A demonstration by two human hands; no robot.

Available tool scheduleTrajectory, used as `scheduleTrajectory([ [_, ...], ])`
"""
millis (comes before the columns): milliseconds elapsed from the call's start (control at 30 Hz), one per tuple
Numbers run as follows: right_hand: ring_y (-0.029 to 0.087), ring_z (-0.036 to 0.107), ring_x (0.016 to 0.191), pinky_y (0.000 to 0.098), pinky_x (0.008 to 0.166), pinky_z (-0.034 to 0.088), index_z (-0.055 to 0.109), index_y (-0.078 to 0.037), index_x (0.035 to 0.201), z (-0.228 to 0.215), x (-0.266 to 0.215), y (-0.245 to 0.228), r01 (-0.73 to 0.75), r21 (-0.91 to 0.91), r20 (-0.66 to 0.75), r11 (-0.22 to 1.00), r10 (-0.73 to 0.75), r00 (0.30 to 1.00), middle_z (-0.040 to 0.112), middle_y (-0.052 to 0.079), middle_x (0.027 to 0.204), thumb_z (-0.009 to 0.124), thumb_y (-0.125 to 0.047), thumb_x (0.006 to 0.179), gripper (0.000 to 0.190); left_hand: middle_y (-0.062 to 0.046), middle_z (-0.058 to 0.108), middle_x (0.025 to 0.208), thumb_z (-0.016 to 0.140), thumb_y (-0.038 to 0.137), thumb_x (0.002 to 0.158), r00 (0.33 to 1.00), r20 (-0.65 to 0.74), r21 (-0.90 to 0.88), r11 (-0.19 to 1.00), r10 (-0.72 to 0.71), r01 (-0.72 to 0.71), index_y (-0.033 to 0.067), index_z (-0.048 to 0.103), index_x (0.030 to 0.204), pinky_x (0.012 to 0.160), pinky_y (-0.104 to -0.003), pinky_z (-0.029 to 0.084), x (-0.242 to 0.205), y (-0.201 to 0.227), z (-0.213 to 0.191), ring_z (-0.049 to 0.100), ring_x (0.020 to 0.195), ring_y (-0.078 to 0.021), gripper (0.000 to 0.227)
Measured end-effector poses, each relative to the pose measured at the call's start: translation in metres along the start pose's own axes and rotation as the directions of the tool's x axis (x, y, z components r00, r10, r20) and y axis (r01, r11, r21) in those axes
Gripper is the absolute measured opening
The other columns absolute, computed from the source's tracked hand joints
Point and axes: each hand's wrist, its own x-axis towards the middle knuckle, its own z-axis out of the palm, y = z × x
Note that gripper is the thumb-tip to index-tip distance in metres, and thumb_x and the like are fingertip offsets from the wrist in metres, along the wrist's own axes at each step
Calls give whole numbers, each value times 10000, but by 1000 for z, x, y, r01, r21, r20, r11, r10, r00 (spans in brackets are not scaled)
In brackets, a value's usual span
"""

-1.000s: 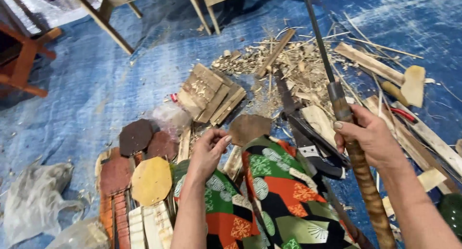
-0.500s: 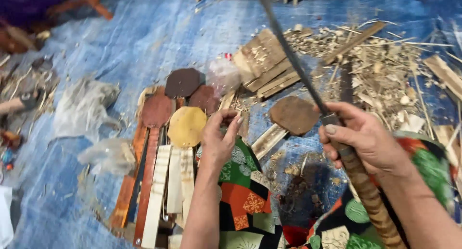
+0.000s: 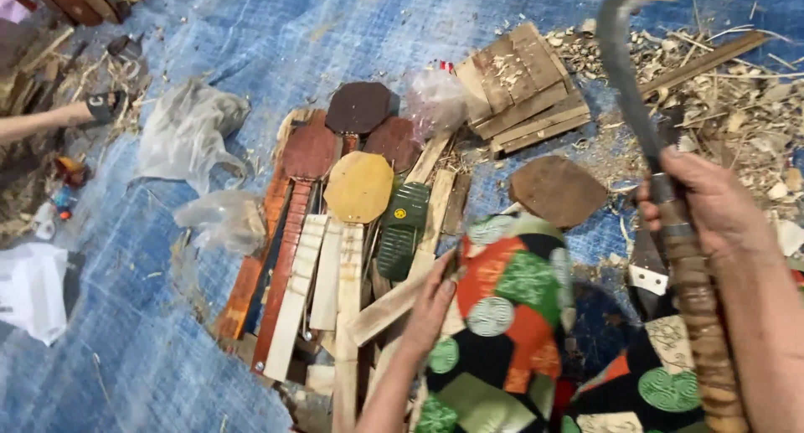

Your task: Hammering, sawing, and assembling wooden components for traditional string instruments.

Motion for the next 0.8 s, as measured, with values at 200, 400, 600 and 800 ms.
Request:
scheduleTrajectory([
  [200,169,589,636,300,477,474,553,-76,1164,-81,-1,8,175,15,-85,984,-174,981,627,108,860,511,-236,1124,171,-110,688,1262,567,321,946,977,-197,292,956,88,-27,51,642,1266,979,-341,519,22,-29,2,669,1138,-259,424],
  [400,153,560,672,272,526,457,600,-38,1132,-153,-69,-17,297,245,-116,923,-276,954,627,105,894,565,-255,1078,227,-97,562,1351,681,280,845,984,-105,778,628,147,-11,211,506,1432,885,-522,408,71,-101,2,568,1191,-302,617],
  [600,123,542,679,240,570,477,576,-70,1141,-243,-101,18,249,-11,-476,968,-224,850,600,48,862,516,-255,1137,195,-16,561,1347,535,304,934,993,-87,860,496,-83,117,340,353,1532,911,-476,325,103,-179,-6,576,1116,-222,626],
  [800,276,582,575,386,508,478,644,58,1086,-241,-90,87,-377,-276,-778,884,24,627,653,206,765,699,-38,966,164,-143,606,1217,485,452,990,846,-335,28,893,-415,449,122,656,1354,979,-297,341,118,-246,-60,459,1033,-288,520],
])
